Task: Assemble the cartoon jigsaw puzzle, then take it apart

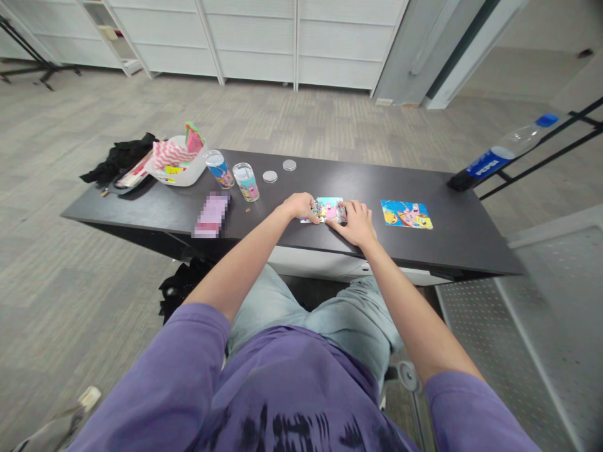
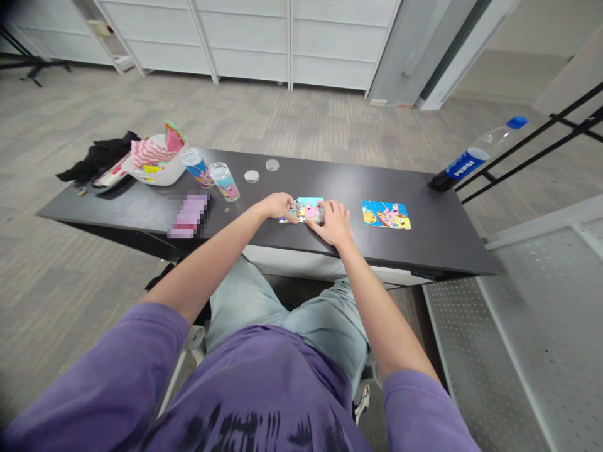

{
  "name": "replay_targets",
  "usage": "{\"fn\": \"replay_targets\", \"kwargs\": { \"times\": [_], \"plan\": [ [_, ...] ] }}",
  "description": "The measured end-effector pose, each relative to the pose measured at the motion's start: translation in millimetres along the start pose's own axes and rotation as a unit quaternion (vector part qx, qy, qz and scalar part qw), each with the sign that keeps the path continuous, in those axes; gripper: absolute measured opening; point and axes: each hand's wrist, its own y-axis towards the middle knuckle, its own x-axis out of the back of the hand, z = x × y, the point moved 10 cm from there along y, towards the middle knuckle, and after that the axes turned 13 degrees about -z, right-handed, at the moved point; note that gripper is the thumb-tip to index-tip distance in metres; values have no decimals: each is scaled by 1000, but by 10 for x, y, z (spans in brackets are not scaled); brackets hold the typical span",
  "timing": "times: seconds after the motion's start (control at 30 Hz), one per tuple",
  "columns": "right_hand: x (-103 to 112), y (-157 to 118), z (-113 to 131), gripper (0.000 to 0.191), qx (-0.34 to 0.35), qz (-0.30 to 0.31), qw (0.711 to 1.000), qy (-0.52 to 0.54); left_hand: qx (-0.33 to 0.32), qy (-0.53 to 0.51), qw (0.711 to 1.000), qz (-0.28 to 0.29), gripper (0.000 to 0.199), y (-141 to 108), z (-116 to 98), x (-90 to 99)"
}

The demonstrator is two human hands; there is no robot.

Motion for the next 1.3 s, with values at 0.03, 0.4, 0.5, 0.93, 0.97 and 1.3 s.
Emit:
{"fn": "replay_targets", "kwargs": {
  "times": [0.03,0.4,0.5,0.93,0.97,1.3],
  "plan": [
    [-4,1,-5,68,1,-1,1000,2,-3,3,1000,0,46,17,-2,-7],
    [-43,8,-37,65,6,-2,1000,3,-45,-28,997,-55,61,2,-155,64],
    [-54,6,-43,63,6,0,1000,-6,-37,-7,997,-65,90,-21,-185,85],
    [-13,22,-8,52,2,12,1000,-20,-18,44,998,-31,68,122,-437,72],
    [-8,17,-2,53,4,14,1000,-20,-17,45,998,-30,68,133,-429,62],
    [-65,2,-8,59,21,29,999,-8,-91,44,994,-52,56,72,-453,21]
  ]
}}
